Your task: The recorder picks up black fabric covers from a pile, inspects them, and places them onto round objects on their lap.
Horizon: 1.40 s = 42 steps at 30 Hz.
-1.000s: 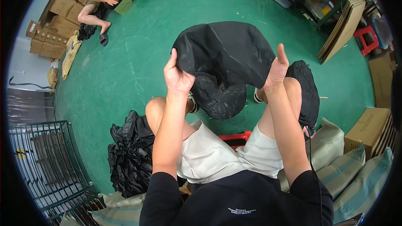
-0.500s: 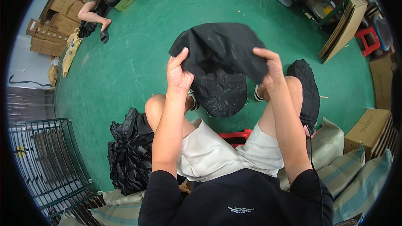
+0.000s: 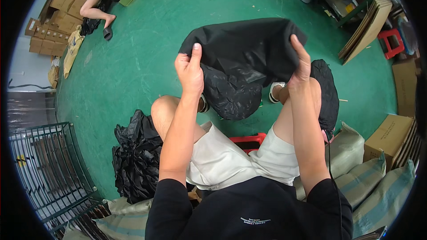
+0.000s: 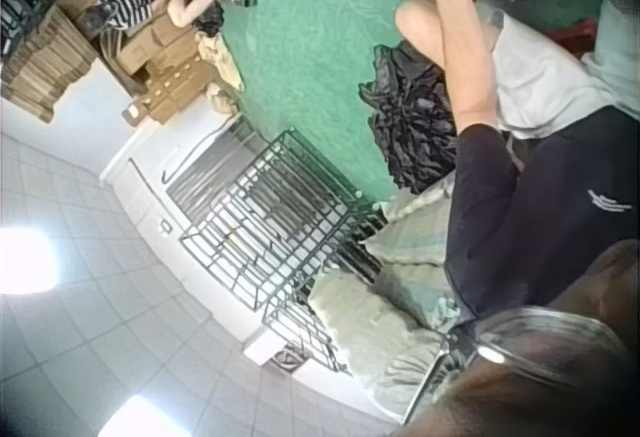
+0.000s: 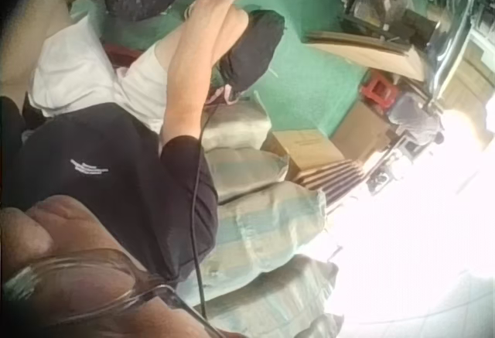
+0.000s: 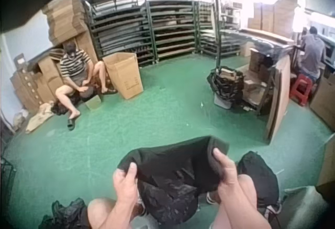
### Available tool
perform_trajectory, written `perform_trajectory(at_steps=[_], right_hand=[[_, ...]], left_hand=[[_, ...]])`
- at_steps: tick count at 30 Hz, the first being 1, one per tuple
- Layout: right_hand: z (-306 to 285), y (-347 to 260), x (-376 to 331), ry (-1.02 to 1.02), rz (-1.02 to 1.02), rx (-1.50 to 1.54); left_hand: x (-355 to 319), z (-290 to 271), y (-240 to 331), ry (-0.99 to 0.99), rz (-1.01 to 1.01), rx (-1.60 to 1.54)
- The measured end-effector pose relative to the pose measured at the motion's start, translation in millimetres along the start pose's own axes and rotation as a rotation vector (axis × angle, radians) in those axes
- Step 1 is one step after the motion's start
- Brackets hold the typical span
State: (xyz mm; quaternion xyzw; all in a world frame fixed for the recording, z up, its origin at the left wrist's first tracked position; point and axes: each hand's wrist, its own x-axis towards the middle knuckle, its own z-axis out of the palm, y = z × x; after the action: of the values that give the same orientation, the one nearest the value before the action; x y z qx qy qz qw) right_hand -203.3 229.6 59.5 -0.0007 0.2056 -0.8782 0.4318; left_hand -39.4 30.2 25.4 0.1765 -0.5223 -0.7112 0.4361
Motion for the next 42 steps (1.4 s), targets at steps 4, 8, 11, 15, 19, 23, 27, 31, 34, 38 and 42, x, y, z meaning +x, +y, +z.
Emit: perform_trajectory(at_steps=[4,8,11,15,19,23,27,31,34,38,42], right_hand=[[3,6,5,0.105,-0.052,-0.224],[-7,12,12,0.259,-0.04,-0.284],[1,8,12,0.288,-0.159,-0.295],[11,4,39,0.298,-0.206,-0.335],[20,0,105,0.334,-0.12,-0.323],[38,-6,135,0.127,-0.233,-0.22],[44,7,149,0.107,-0.38,-0.327],[-35,43,190,0.421,-0.498,-0.805],[-126,75,208,0.53,-0.228,-0.938],[-203,114,206,0.614,0.071,-0.954],[-213,138,155,0.788,0.242,-1.252]], left_hand=[[-1,-9,-10,0.138,-0.08,0.019],[1,-2,-2,0.281,-0.354,-0.166],[12,-4,15,0.263,-0.519,-0.375],[40,-9,26,0.079,-0.643,-0.482],[94,4,18,0.112,-0.666,-0.384],[132,16,32,0.114,-0.581,-0.389],[146,1,31,0.073,-0.279,-0.332],[140,-36,-54,0.294,-0.401,-0.431],[102,-59,-132,0.618,-0.576,-0.318],[55,-151,-205,0.687,-0.652,0.263],[2,-147,-220,0.759,-0.836,0.355]])
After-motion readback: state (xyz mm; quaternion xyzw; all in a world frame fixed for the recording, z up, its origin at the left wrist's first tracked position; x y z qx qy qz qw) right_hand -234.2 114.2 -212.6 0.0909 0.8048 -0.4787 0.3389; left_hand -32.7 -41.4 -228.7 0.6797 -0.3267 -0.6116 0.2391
